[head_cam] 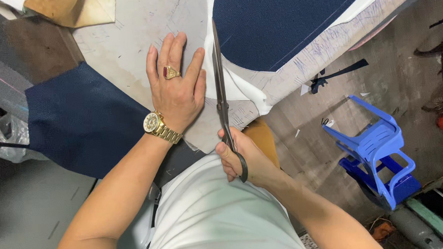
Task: The person spreads a white fabric on a table, places a dark blue fabric pattern on top, and uses large shears to cut around the dark blue pattern.
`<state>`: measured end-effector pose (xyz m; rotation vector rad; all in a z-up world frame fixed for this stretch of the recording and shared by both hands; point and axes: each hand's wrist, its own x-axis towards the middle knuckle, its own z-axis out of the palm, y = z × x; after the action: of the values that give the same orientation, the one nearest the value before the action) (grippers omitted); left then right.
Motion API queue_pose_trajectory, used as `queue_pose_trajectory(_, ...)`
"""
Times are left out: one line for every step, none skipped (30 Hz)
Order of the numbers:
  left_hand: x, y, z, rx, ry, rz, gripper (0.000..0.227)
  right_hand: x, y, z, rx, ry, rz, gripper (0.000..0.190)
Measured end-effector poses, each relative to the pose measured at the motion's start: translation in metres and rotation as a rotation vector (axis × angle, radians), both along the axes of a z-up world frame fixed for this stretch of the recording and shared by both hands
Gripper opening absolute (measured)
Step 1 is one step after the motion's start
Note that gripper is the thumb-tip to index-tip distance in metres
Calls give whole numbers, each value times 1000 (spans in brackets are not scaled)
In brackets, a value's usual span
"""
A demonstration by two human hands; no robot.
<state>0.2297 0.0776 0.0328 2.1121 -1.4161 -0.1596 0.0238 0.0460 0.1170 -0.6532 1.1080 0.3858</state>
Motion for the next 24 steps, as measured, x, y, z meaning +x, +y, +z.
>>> queue_pose_trajectory(0,0,1,-4,5,0,27,0,4,-2,11,-26,-33,51)
queue_pose_trajectory(1,0,1,-8,7,1,27,0,8,-5,21,-56,-65,48)
queue_pose_trajectory(1,-1,1,-12,7,-6,27,3,8,-4,16,-56,-73,48)
queue_pose_trajectory(1,-1,1,-37,15,3,27,7,9,-3,20,-24,-70,47)
queue_pose_trajectory(1,-1,1,-62,23,13,26,11,10,-2,25,9,-66,46)
queue_pose_trajectory(1,1,-7,-64,20,3,26,9,17,-10,24,5,-76,46)
queue_pose_trajectory(1,2,-14,-105,32,17,28,7,23,-17,-47,-84,-153,48)
queue_pose_trajectory(0,4,-21,-147,45,30,30,5,30,-25,-119,-172,-230,51)
queue_pose_trajectory(1,5,-23,-148,43,19,30,7,32,-25,-121,-175,-240,51)
queue_pose_trajectory(1,6,-25,-156,75,31,30,9,34,-26,-129,-167,-244,48)
queue_pose_trajectory(1,7,-27,-164,108,43,30,10,36,-26,-136,-158,-247,45)
queue_pose_trajectory(1,7,-24,-166,108,34,30,11,36,-26,-138,-159,-256,45)
queue_pose_trajectory(1,8,-21,-178,148,40,29,12,36,-26,-135,-157,-244,47)
queue_pose_trajectory(2,8,-20,-190,188,48,29,12,36,-26,-133,-155,-231,50)
queue_pose_trajectory(2,8,-20,-192,187,40,29,14,34,-25,-136,-156,-238,50)
queue_pose_trajectory(3,8,-21,-201,196,46,29,16,31,-23,-138,-153,-227,51)
queue_pose_trajectory(4,8,-21,-209,204,52,29,18,29,-21,-141,-149,-215,53)
queue_pose_trajectory(10,7,-19,-209,200,43,29,21,27,-22,-141,-154,-224,53)
queue_pose_trajectory(15,6,-17,-211,189,49,27,24,26,-22,-152,-148,-220,53)
queue_pose_trajectory(20,5,-14,-211,180,55,25,26,25,-22,-161,-140,-218,54)
queue_pose_trajectory(27,3,-15,-209,177,45,25,28,28,-24,-160,-144,-227,54)
queue_pose_trajectory(33,1,-17,-228,162,40,25,28,30,-27,-159,-132,-239,52)
queue_pose_trajectory(39,-2,-19,-246,148,34,25,28,32,-29,-158,-119,-251,49)
queue_pose_trajectory(43,-5,-17,-249,150,29,25,31,31,-25,-162,-118,-256,49)
